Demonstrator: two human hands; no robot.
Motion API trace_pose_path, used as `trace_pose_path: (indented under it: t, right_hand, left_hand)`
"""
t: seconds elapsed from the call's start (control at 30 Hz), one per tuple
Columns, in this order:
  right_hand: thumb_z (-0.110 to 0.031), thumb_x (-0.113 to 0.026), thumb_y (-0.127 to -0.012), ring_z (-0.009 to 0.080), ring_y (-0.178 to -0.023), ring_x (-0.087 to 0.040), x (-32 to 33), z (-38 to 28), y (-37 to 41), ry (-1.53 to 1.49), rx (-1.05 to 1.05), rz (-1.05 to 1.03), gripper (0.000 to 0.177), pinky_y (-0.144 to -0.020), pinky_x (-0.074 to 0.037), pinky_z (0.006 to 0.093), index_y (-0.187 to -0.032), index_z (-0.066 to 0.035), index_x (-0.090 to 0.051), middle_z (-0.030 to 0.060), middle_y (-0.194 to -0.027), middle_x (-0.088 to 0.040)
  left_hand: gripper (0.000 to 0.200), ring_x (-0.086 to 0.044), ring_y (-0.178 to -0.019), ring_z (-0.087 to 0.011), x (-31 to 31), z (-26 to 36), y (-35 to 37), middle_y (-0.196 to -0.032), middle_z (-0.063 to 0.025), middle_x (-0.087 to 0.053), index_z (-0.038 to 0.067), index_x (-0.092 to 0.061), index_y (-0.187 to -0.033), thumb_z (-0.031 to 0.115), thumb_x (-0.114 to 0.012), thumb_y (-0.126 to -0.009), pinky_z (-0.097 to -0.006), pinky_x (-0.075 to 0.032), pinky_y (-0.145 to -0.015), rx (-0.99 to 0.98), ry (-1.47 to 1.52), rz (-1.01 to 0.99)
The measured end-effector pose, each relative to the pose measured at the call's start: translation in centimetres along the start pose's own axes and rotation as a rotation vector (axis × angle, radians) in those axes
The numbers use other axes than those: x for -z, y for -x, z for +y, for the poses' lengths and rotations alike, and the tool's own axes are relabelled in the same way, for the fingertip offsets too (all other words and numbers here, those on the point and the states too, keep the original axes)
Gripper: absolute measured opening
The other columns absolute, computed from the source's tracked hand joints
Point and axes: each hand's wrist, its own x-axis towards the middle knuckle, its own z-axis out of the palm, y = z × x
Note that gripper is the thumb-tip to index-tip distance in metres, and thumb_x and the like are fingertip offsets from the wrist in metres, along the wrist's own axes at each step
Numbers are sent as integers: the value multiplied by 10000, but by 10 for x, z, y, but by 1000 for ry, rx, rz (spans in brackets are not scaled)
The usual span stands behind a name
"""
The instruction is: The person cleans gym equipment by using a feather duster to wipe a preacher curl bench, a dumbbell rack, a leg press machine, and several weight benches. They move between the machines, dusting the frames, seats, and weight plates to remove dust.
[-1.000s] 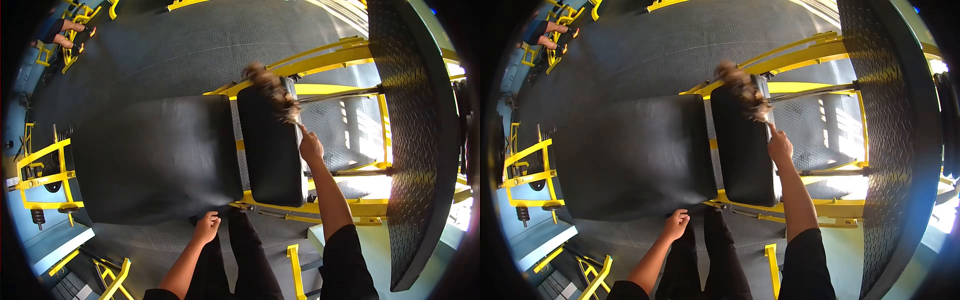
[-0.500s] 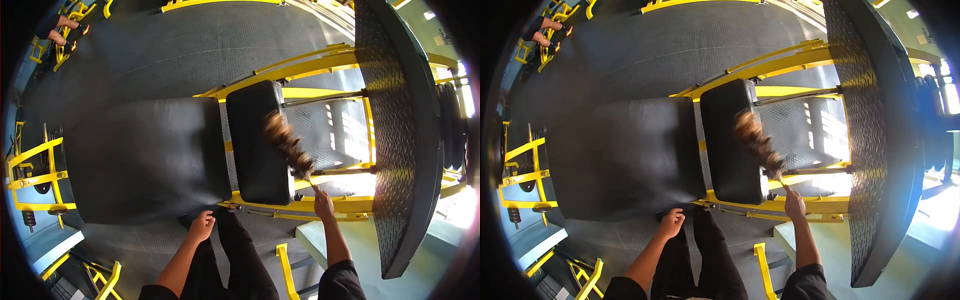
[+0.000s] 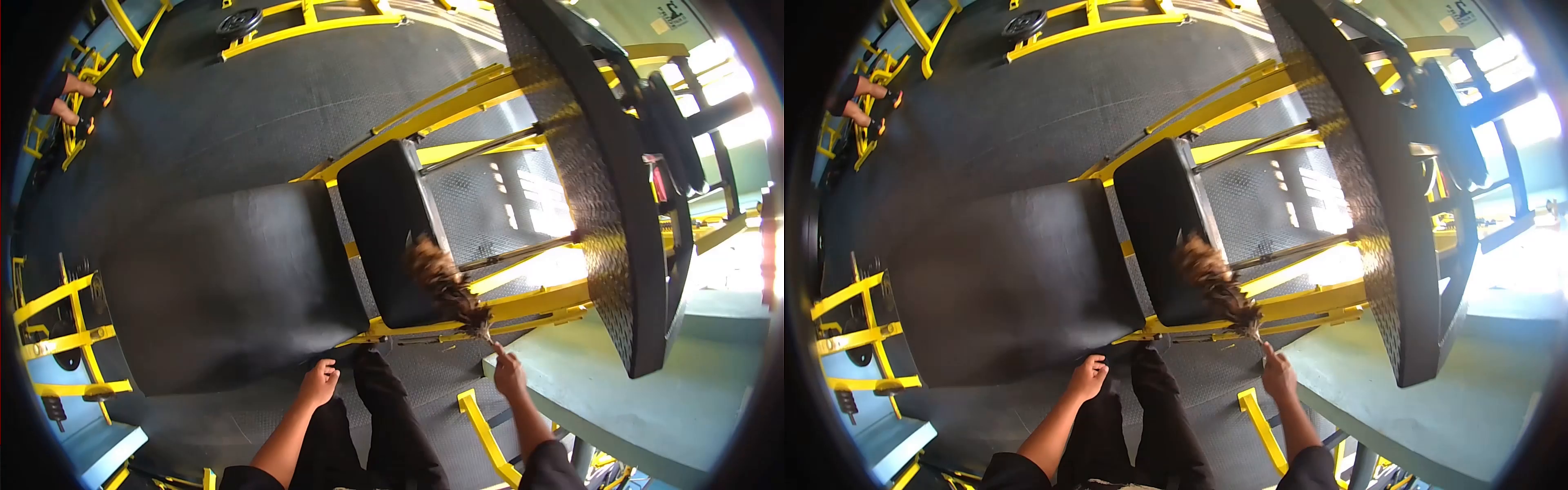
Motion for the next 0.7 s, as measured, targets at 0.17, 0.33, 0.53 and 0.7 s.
trace_pose_path:
  t: [0.17, 0.33, 0.53, 0.7]
  right_hand:
    - [-94, -564, -920, 401, -793, -647, -73, -16, 70, -391, -101, 300, 439, -737, -515, 468, -1355, -138, -603, 245, -850, -635]
    - [-93, -524, -888, 404, -1024, -668, -73, -81, 149, -492, -233, 184, 480, -850, -529, 451, -1365, -98, -585, 278, -1118, -661]
    - [-50, -495, -893, 433, -951, -663, 34, -113, 191, -386, -125, 463, 551, -815, -534, 473, -1438, -132, -506, 260, -1045, -672]
    - [-39, -499, -892, 423, -792, -646, 181, -129, 141, 141, 84, 785, 634, -704, -524, 532, -1498, -202, -409, 204, -1050, -631]
  left_hand:
    - [364, -724, -917, -295, 19, -8, 20, -1084, -155, -727, 48, -573, -1235, 247, -641, -938, -387, -562, -834, -86, -65, -32]
    - [390, -719, -957, -274, 52, -7, 39, -1061, -143, -736, 43, -574, -1234, 268, -656, -927, -380, -553, -856, -155, -122, -47]
    - [375, -710, -956, -259, 79, 7, 28, -1030, -150, -733, 37, -583, -1212, 251, -673, -918, -367, -553, -832, -239, -18, -28]
    - [350, -675, -814, -177, 69, 23, -13, -961, -113, -701, 34, -595, -1199, 226, -683, -920, -327, -549, -745, -189, 355, -86]
